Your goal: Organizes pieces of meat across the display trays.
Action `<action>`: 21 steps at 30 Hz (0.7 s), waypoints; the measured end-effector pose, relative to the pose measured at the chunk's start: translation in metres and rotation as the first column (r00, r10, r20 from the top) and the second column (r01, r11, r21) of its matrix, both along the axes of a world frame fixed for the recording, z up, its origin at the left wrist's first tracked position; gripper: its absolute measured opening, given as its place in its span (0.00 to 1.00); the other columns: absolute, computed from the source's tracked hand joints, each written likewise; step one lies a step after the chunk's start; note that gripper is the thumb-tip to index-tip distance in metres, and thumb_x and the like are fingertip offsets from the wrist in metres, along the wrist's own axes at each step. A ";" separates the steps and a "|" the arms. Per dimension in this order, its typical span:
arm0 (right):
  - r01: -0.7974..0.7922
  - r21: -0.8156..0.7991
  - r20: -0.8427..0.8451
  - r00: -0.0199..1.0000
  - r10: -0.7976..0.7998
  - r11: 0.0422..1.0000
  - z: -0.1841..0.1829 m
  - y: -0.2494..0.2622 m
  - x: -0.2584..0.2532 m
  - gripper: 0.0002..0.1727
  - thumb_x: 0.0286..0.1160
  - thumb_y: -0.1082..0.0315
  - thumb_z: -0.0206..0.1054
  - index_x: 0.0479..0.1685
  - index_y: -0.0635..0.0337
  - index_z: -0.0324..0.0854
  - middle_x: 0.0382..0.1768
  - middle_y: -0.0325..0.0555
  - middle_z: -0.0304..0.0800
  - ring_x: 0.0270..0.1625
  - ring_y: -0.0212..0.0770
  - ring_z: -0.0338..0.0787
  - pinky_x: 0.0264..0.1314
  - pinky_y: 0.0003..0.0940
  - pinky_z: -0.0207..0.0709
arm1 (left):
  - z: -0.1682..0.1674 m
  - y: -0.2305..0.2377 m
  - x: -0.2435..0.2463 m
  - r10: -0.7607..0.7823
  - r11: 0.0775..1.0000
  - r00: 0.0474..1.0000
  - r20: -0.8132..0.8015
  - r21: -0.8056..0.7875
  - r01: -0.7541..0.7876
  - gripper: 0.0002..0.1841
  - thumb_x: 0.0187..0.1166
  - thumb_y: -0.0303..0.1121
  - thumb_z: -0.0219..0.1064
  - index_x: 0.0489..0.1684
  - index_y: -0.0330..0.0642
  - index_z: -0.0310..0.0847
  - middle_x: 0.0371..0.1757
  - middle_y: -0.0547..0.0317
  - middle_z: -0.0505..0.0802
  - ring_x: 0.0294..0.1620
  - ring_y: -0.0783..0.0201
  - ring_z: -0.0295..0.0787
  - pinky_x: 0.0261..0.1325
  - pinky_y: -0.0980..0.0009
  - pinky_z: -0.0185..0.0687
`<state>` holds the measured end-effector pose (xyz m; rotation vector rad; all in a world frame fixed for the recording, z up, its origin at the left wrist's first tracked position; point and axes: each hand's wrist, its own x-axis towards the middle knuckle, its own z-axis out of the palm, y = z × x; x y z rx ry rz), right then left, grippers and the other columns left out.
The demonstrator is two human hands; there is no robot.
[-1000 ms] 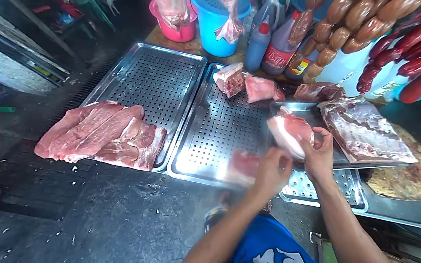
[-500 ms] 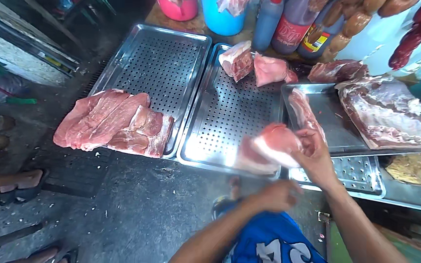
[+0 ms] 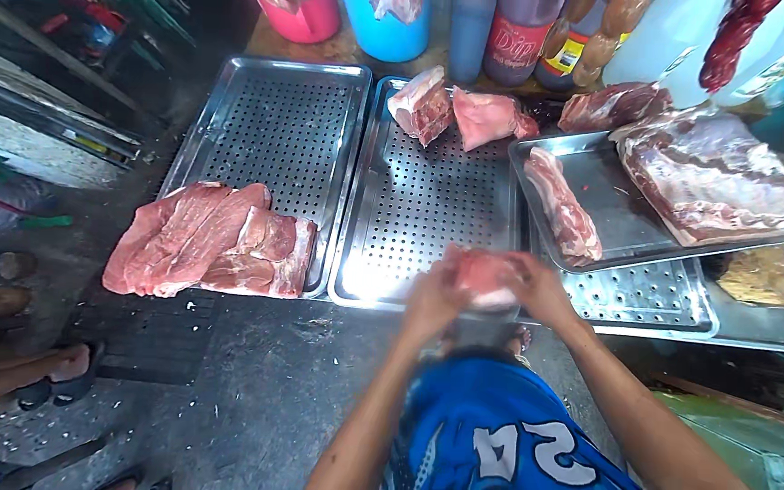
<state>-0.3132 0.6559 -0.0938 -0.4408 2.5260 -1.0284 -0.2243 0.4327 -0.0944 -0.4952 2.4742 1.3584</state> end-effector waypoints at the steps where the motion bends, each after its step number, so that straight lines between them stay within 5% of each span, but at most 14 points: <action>1: 0.006 -0.033 0.055 0.998 -0.004 0.999 0.000 0.000 0.000 0.27 0.80 0.53 0.68 0.75 0.55 0.79 0.61 0.45 0.93 0.60 0.37 0.92 0.68 0.39 0.84 | 0.000 0.003 -0.002 0.027 1.000 1.000 -0.015 0.011 -0.027 0.35 0.68 0.53 0.79 0.73 0.47 0.77 0.60 0.56 0.92 0.67 0.56 0.85 0.73 0.53 0.78; 7: 0.157 -0.368 0.138 0.984 -0.113 0.917 0.024 -0.007 0.005 0.18 0.75 0.66 0.74 0.62 0.62 0.85 0.50 0.44 0.95 0.49 0.32 0.94 0.54 0.28 0.90 | 0.015 0.013 -0.017 0.174 0.958 0.967 -0.187 0.258 -0.123 0.23 0.74 0.34 0.76 0.66 0.39 0.77 0.58 0.52 0.90 0.53 0.64 0.92 0.58 0.67 0.90; 14: 0.066 0.020 -0.094 0.993 -0.064 0.998 -0.010 -0.015 0.000 0.21 0.83 0.55 0.65 0.69 0.52 0.85 0.61 0.51 0.88 0.62 0.44 0.88 0.70 0.43 0.81 | -0.007 -0.006 -0.040 0.050 0.999 0.998 -0.047 0.000 -0.050 0.24 0.78 0.47 0.73 0.66 0.43 0.79 0.56 0.54 0.92 0.49 0.61 0.93 0.59 0.57 0.88; 21: 0.137 -0.047 -0.227 0.963 -0.145 0.989 -0.026 -0.014 0.009 0.18 0.83 0.56 0.65 0.63 0.52 0.89 0.57 0.51 0.90 0.58 0.42 0.90 0.65 0.38 0.84 | -0.003 -0.006 -0.029 0.013 1.000 0.998 0.063 -0.004 -0.012 0.27 0.82 0.50 0.68 0.73 0.44 0.74 0.51 0.54 0.93 0.47 0.61 0.92 0.57 0.58 0.88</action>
